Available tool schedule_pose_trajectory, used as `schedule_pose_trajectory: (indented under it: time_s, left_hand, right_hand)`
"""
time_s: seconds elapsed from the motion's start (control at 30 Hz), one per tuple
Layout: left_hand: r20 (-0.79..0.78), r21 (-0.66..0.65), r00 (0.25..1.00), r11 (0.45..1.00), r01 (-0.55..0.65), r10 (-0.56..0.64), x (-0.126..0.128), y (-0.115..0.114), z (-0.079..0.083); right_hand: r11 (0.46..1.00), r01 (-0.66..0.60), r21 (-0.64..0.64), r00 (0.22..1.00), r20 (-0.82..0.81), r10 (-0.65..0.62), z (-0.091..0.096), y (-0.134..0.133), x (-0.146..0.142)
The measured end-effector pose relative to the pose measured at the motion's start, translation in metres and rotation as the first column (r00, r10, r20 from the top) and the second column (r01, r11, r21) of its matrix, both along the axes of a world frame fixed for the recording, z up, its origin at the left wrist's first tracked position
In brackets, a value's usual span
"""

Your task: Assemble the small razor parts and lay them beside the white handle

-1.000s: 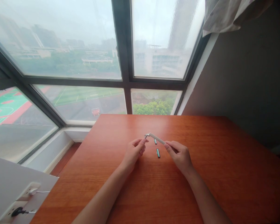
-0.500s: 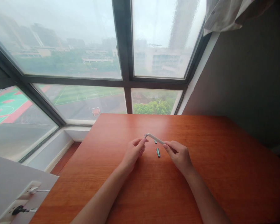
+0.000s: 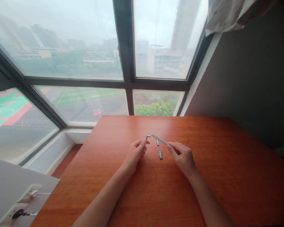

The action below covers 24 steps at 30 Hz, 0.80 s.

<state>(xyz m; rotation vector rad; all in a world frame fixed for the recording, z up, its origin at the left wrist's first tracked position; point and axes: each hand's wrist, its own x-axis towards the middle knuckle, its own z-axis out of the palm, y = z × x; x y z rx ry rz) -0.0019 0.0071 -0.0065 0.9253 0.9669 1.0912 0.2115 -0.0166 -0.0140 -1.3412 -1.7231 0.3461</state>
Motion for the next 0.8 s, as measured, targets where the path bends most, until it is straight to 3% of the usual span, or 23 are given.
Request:
schedule_pose_trajectory:
  time_s: [0.23,0.4,0.57,0.8]
  left_hand:
    - [0.053,-0.001,0.994,0.995,0.1,-0.1,0.0,-0.002,-0.001]
    - [0.133,-0.051,0.971,0.977,0.207,-0.199,0.002,-0.005,0.004]
    - [0.175,-0.057,0.96,0.971,0.233,-0.22,-0.001,-0.006,0.007]
    - [0.184,-0.085,0.947,0.955,0.283,-0.264,0.002,-0.008,0.009]
  right_hand:
    - [0.993,-0.094,-0.072,0.987,-0.136,0.084,0.002,-0.003,-0.004]
    - [0.992,-0.103,-0.078,0.99,-0.1,0.095,0.003,-0.002,-0.004]
    - [0.998,-0.054,-0.033,0.995,-0.081,0.052,0.003,-0.001,-0.002]
    - [0.996,-0.091,-0.016,0.994,-0.064,0.09,0.005,-0.004,-0.004]
